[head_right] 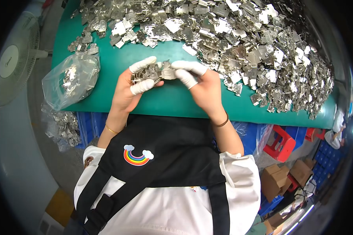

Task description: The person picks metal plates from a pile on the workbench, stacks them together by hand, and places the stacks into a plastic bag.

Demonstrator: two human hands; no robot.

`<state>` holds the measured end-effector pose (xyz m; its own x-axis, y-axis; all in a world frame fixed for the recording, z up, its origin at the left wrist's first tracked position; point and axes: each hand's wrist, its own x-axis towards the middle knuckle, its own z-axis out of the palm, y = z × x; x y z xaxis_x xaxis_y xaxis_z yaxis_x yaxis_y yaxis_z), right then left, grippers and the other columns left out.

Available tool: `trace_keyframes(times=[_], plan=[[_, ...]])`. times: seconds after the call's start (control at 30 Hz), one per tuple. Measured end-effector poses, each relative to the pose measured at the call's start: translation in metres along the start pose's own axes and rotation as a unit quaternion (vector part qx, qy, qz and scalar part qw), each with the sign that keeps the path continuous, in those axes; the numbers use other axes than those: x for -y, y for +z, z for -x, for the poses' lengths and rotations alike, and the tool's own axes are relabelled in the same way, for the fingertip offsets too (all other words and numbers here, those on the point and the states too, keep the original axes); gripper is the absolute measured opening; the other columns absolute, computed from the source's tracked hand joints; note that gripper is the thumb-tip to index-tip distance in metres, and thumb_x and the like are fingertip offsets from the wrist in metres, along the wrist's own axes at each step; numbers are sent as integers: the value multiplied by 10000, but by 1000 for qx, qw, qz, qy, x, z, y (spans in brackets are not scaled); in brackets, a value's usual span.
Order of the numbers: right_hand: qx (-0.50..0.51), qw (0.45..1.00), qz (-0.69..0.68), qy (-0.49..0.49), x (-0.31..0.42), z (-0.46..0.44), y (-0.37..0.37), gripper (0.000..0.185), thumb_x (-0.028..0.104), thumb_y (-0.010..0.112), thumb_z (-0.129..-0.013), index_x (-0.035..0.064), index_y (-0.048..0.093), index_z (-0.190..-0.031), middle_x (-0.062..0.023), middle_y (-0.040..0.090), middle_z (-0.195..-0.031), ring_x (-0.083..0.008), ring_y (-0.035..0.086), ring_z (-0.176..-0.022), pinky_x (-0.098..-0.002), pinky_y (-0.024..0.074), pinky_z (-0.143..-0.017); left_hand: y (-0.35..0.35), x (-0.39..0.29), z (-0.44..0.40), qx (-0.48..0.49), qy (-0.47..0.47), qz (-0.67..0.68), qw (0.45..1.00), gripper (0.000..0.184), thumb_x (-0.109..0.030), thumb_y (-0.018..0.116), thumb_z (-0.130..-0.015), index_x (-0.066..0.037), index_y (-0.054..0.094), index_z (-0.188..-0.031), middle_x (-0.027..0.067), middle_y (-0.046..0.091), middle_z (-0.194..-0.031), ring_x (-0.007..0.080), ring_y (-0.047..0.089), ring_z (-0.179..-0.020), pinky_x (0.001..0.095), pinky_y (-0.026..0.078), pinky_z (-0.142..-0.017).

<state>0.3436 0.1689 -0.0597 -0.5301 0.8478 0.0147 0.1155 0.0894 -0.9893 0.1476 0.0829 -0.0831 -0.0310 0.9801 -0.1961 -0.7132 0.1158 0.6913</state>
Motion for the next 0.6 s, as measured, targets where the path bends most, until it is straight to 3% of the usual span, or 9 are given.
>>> trace_keyframes(times=[0.03,0.07,0.2,0.23,0.3,0.4,0.47,0.53,0.6], plan=[[10,969,199,-145,9,-4,1,229,69,702,-848,59,699,-1076,-87,713,-968,-201,688,-829,-298,544,-752,2,3,-1,-7,17,-44,999,565,18,736,-799,21,515,-1319,141,624,-1208,220,633,-1064,365,553,-913],[17,954,215,-209,14,-5,8,263,56,725,-809,91,703,-1069,-87,692,-913,-226,675,-822,-305,538,-732,1,9,-3,-11,14,-37,999,588,32,758,-772,20,524,-1312,124,635,-1190,193,638,-1048,345,543,-916],[13,972,151,-178,18,-3,13,469,102,790,-758,98,631,-1199,-73,655,-920,-203,641,-774,-320,520,-689,-4,18,-4,12,8,21,1000,581,37,749,-778,10,521,-1312,122,639,-1181,192,632,-1061,348,540,-910],[35,977,132,-164,19,-5,8,606,121,821,-720,113,578,-1275,-70,623,-955,-190,628,-806,-306,512,-694,-4,16,-4,20,-12,47,999,581,31,747,-783,7,514,-1316,126,637,-1180,197,632,-1062,342,536,-913],[53,972,172,-154,28,-5,7,644,123,830,-704,120,565,-1291,-69,607,-974,-195,621,-827,-300,512,-708,-2,15,-5,28,-31,75,996,581,26,744,-789,3,507,-1319,130,636,-1180,201,631,-1064,337,532,-916],[114,965,217,-94,19,3,10,729,130,845,-678,142,531,-1336,-69,563,-1028,-215,599,-872,-303,513,-747,2,15,-6,15,-28,-36,999,603,-56,710,-847,0,439,-1383,132,592,-1254,249,597,-1136,383,489,-987],[45,961,234,-142,5,1,16,736,171,869,-642,101,560,-1307,-65,592,-1048,-179,585,-823,-282,500,-748,6,15,-5,-1,-25,-26,999,509,-220,582,-967,-13,418,-1402,126,559,-1289,212,555,-1182,378,455,-1012],[53,969,216,-106,4,0,17,763,251,882,-629,98,561,-1304,-77,577,-1065,-205,584,-869,-307,501,-784,8,15,-3,-7,-16,-16,1000,556,-384,413,-1030,-41,336,-1460,121,497,-1343,180,481,-1246,345,408,-1038],[8,971,183,-152,1,0,25,798,346,882,-619,99,561,-1306,-98,558,-1110,-234,576,-937,-336,496,-823,12,19,-3,-2,-18,-11,1000,575,-390,393,-1034,-41,295,-1480,118,488,-1352,185,479,-1247,338,400,-1039]])
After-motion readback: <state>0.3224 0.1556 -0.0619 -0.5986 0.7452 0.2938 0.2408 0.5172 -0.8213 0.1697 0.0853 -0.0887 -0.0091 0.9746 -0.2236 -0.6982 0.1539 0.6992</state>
